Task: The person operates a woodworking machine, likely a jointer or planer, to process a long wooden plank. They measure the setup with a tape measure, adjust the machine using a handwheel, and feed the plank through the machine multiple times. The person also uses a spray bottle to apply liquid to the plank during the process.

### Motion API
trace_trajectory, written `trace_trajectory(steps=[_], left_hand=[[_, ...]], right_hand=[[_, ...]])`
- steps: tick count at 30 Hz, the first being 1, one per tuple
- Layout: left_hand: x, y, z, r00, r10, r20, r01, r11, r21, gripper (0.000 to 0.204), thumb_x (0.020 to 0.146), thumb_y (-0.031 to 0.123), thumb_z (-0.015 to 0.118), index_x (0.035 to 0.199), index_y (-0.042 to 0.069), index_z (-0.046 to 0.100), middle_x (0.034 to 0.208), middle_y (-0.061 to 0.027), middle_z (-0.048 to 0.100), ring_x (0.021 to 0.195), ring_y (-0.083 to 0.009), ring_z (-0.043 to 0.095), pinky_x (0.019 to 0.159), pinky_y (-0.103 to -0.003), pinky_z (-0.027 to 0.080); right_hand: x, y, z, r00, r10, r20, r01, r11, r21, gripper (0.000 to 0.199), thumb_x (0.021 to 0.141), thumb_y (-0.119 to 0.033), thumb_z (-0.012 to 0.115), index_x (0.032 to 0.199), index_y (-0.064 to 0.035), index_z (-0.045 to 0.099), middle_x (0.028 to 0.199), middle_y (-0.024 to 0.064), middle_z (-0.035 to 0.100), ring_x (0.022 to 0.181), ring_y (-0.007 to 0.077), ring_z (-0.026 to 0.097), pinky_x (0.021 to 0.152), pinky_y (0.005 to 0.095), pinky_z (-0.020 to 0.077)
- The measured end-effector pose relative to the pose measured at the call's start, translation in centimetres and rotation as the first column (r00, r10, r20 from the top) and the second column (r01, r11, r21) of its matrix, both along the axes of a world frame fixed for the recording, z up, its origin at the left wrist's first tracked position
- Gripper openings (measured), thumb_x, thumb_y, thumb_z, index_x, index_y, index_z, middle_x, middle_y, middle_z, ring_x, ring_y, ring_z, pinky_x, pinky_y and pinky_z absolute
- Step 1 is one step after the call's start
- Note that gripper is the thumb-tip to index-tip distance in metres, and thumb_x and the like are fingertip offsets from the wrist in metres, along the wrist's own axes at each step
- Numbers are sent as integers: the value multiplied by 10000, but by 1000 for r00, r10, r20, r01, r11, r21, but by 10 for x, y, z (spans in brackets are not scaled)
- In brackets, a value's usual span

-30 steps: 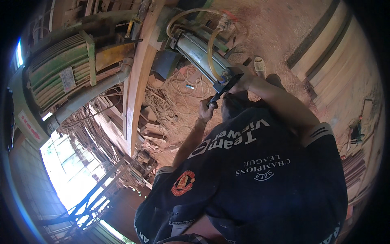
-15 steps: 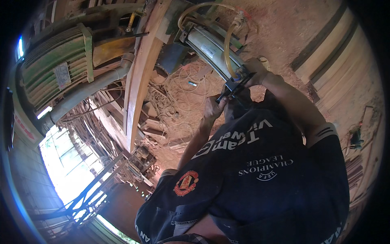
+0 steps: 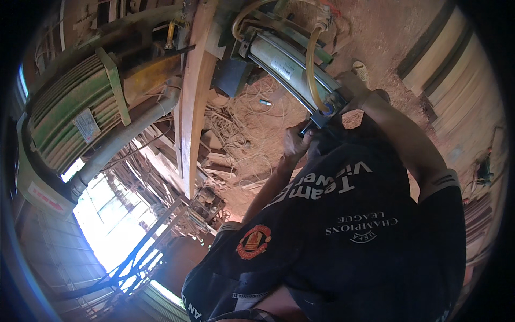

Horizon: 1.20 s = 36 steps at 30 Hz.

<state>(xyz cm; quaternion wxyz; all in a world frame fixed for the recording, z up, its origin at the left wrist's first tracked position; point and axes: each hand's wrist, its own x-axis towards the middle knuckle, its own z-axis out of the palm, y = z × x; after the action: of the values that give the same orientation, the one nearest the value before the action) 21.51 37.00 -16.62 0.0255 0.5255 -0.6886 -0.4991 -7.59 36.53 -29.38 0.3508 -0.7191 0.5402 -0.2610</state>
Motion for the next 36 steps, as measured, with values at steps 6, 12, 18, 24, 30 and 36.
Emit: trace_trajectory(steps=[6, 12, 18, 24, 30, 36], left_hand=[[3, -5, 6, 991, -132, -20, 132, 991, -21, 701, 924, 664, 671, 1188, 21, 759, 921, -220, 771, 823, -393, 769, 729, -430, 601], [6, -3, 4, 982, -173, -79, 172, 985, -21, 692, 913, 668, 663, 1179, 37, 760, 919, -196, 775, 802, -367, 773, 702, -423, 599], [15, 0, 6, 977, -210, -41, 210, 978, -4, 669, 899, 704, 655, 1029, 59, 778, 876, -162, 758, 766, -352, 758, 674, -417, 584], [20, 6, 1, 967, -247, -66, 232, 955, -184, 642, 902, 701, 656, 921, 72, 783, 815, -137, 734, 707, -338, 729, 629, -407, 558], [20, 7, 0, 963, -252, -93, 218, 936, -275, 618, 900, 686, 664, 927, 78, 774, 806, -134, 729, 692, -339, 722, 618, -414, 556], [14, 2, 9, 966, -245, -84, 229, 960, -160, 603, 897, 672, 672, 991, 83, 764, 822, -144, 733, 729, -352, 739, 634, -432, 568]], right_hand=[[-3, 6, 6, 994, 59, 97, -65, 996, 54, 598, 539, -411, 911, 997, -83, 709, 975, 149, 721, 995, 381, 695, 902, 480, 541], [-2, 15, 9, 999, 39, -4, -39, 997, -59, 586, 590, -349, 851, 1076, -65, 687, 979, 150, 706, 997, 364, 694, 889, 463, 545], [-3, 16, 31, 996, 6, 85, -4, 1000, -27, 502, 653, -283, 793, 1084, -49, 688, 962, 141, 703, 998, 348, 704, 888, 447, 551], [-8, 12, 49, 991, -29, 131, 41, 995, -93, 351, 729, -206, 734, 1038, -45, 689, 903, 124, 688, 949, 338, 705, 857, 443, 558], [-9, 11, 55, 994, -41, 103, 50, 995, -84, 313, 749, -203, 722, 1020, -50, 687, 861, 113, 665, 903, 331, 699, 818, 443, 556], [-10, 12, 51, 997, -17, 76, 27, 990, -137, 338, 731, -196, 734, 1030, -45, 686, 849, 107, 659, 892, 320, 701, 811, 434, 558]])
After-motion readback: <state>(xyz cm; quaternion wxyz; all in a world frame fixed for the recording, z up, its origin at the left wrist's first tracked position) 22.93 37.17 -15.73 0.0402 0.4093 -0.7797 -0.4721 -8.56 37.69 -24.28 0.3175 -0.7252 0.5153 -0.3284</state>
